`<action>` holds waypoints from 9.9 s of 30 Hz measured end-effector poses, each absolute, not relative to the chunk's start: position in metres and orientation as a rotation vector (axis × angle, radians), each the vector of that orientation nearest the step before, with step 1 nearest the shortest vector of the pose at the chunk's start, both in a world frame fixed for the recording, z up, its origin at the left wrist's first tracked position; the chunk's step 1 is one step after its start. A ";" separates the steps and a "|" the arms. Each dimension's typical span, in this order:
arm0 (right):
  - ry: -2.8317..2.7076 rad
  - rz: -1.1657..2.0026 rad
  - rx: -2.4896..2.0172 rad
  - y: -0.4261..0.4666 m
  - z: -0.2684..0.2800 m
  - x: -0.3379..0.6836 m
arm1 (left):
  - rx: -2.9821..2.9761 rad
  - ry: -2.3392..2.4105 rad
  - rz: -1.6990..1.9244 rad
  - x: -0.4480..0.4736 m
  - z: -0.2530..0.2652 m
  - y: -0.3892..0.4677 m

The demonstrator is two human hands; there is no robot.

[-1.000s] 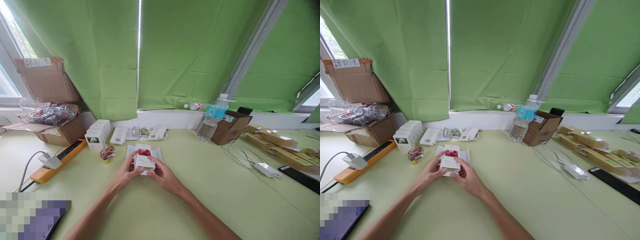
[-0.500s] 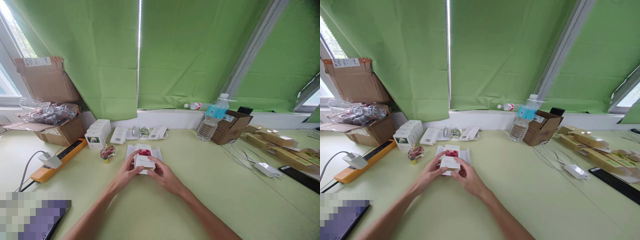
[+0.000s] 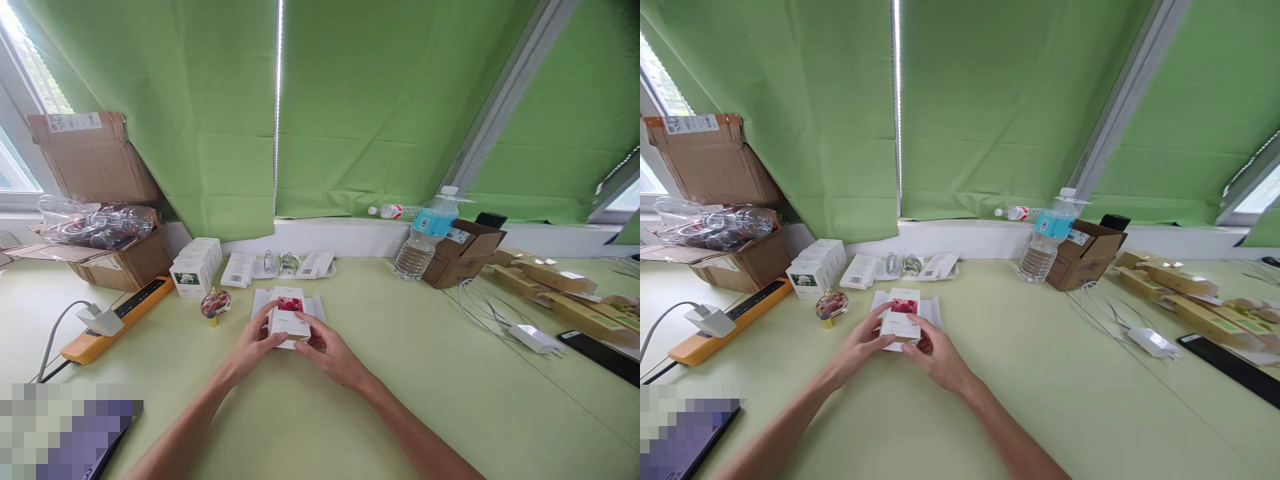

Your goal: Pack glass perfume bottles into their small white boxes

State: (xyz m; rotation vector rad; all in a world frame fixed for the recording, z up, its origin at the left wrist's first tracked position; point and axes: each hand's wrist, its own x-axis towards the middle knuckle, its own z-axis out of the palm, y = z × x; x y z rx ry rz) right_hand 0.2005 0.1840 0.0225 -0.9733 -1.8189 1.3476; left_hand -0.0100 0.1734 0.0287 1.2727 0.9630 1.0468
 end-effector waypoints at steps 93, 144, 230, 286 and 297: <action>-1.829 1.327 -0.984 0.184 0.023 0.201 | 1.274 0.890 1.002 -0.015 0.023 0.176; -1.836 1.324 -0.959 0.187 0.021 0.204 | 1.266 0.802 0.954 -0.015 0.024 0.175; -1.852 1.276 -0.985 0.186 0.020 0.202 | 1.302 0.990 1.012 -0.009 0.027 0.175; -1.812 1.294 -1.013 0.188 0.013 0.200 | 1.395 0.978 1.029 -0.008 0.014 0.178; -1.836 1.273 -1.047 0.184 0.023 0.199 | 1.391 1.015 1.050 -0.007 0.018 0.176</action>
